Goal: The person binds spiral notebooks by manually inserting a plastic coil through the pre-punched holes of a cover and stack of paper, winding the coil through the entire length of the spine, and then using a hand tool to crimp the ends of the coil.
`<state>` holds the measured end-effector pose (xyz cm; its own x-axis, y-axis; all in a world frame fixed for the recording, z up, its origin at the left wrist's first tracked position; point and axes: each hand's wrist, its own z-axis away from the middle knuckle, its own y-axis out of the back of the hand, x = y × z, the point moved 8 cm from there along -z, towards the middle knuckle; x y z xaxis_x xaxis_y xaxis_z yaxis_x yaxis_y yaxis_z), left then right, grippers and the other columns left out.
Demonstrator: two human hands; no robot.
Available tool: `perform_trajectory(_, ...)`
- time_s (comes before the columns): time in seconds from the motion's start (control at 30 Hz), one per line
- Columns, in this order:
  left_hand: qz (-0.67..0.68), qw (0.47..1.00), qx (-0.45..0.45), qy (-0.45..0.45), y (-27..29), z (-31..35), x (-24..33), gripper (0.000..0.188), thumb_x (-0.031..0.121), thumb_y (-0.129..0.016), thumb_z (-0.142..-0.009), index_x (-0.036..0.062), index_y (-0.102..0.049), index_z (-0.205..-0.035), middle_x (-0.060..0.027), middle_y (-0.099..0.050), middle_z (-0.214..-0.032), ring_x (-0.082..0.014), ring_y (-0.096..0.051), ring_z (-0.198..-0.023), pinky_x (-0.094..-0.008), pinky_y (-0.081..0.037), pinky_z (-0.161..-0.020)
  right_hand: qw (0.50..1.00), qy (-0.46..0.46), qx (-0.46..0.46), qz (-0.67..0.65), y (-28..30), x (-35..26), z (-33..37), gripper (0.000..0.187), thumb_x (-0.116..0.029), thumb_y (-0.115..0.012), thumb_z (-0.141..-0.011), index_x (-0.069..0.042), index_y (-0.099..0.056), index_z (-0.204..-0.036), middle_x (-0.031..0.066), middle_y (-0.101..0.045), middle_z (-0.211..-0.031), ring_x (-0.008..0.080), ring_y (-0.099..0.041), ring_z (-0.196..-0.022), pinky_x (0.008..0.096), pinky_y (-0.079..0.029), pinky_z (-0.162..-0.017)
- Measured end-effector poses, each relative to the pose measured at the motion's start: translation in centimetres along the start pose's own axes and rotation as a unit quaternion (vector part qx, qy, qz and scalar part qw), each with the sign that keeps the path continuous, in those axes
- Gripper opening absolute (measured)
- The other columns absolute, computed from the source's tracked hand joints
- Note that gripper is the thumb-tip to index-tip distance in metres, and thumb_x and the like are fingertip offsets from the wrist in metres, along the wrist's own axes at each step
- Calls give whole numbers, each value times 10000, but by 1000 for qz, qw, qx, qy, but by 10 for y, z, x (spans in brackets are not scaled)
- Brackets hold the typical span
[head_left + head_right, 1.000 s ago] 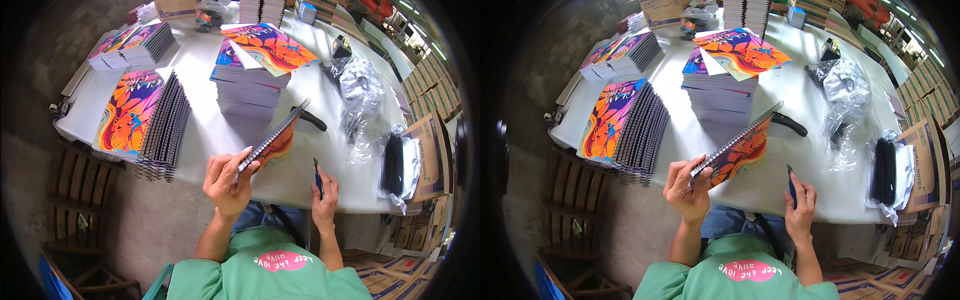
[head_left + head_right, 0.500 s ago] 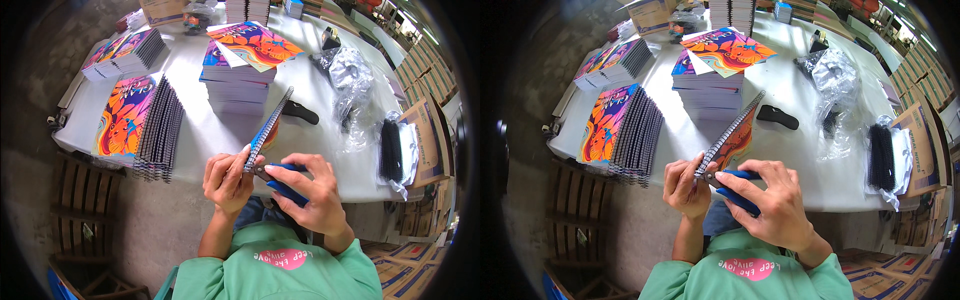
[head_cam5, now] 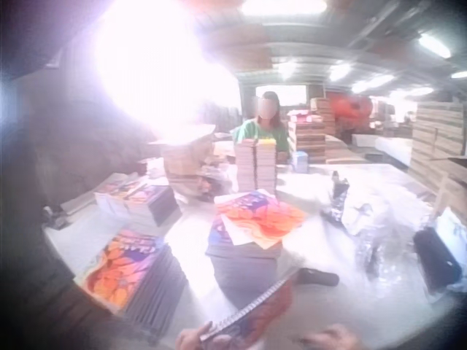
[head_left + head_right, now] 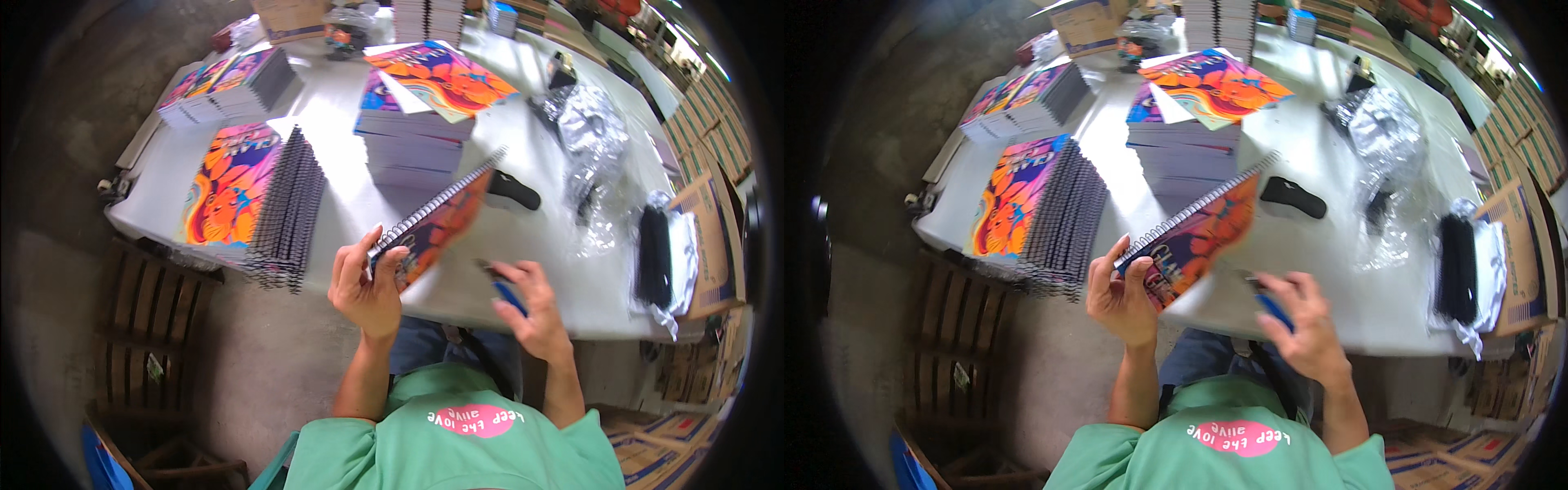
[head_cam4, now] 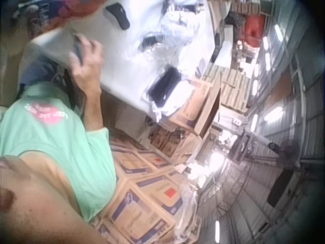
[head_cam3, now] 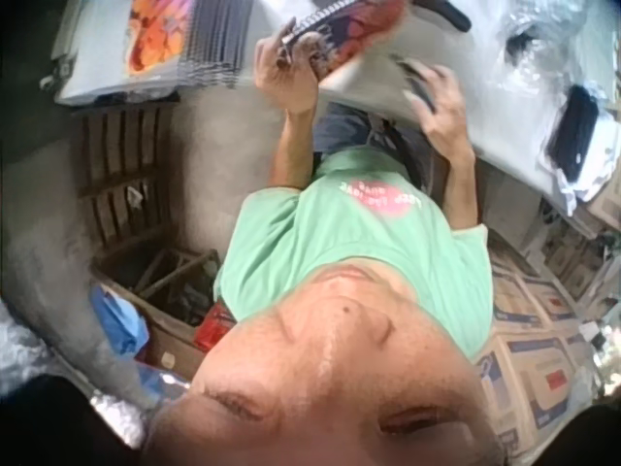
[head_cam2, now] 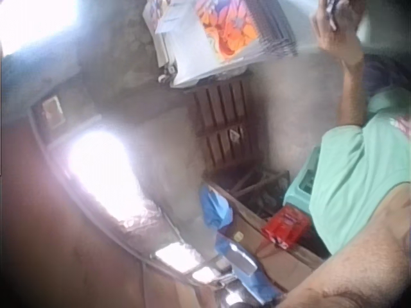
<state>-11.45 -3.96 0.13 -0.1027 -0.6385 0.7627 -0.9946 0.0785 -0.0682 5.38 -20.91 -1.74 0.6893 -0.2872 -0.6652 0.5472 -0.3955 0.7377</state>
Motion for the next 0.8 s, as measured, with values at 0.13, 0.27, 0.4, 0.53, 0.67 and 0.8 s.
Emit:
perform_trajectory(0.13, 166, 978, 43, 119, 14, 1, -26, 229, 143, -624, -887, -33, -620, -1034, -24, -605, -897, -47, -519, -814, -179, -403, -699, 964, -125, 66, 227, -1, 78, 29, 530, -293, -646, -808, -159, -490, -1297, 142, -450, -1190, 325, -441, -1136, 506, -224, -1017)
perform_trajectory(0.27, 187, 977, 16, 103, 23, -3, -22, 221, 158, -546, -940, -33, -592, -1041, -59, -615, -905, -80, -554, -816, -193, -438, -736, 970, -82, 126, 190, 0, 75, 19, 580, -346, -640, -823, -129, -452, -1328, 129, -355, -1340, 280, -367, -1242, 527, -190, -1037)
perform_trajectory(0.4, 264, 961, -2, 77, 41, -14, 10, 342, 101, -523, -938, 16, -411, -1250, -122, -605, -972, -115, -570, -857, -234, -473, -736, 913, 34, 175, -368, -3, 25, -25, 558, -292, -679, -821, -70, -478, -1292, 107, -413, -1352, 196, -420, -1220, 468, -311, -999)
perform_trajectory(0.53, 267, 963, 18, 20, 82, -36, 46, 491, 64, -542, -915, 62, -281, -1331, -157, -597, -1001, -135, -573, -899, -256, -472, -786, 846, 95, 137, -506, -11, 1, -66, 346, -94, -730, -773, -3, -601, -1081, 41, -639, -982, 139, -595, -920, 269, -442, -825)
perform_trajectory(0.67, 70, 976, 124, -162, 140, -73, 74, 481, 39, -581, -877, 28, -311, -1274, -171, -585, -1036, -184, -587, -918, -300, -471, -834, 862, 180, 185, -436, 17, -81, -128, 353, -79, -720, -773, -10, -604, -1100, 82, -639, -981, 108, -582, -915, 264, -437, -830)
perform_trajectory(0.8, -14, 973, 189, -135, 181, -127, 58, 376, -36, -545, -836, 0, -430, -1193, -137, -502, -1174, -189, -550, -976, -297, -466, -841, 875, 309, 120, -354, 9, -205, -222, 231, -140, -751, -759, -3, -695, -936, 68, -690, -897, 98, -631, -834, 237, -501, -763)
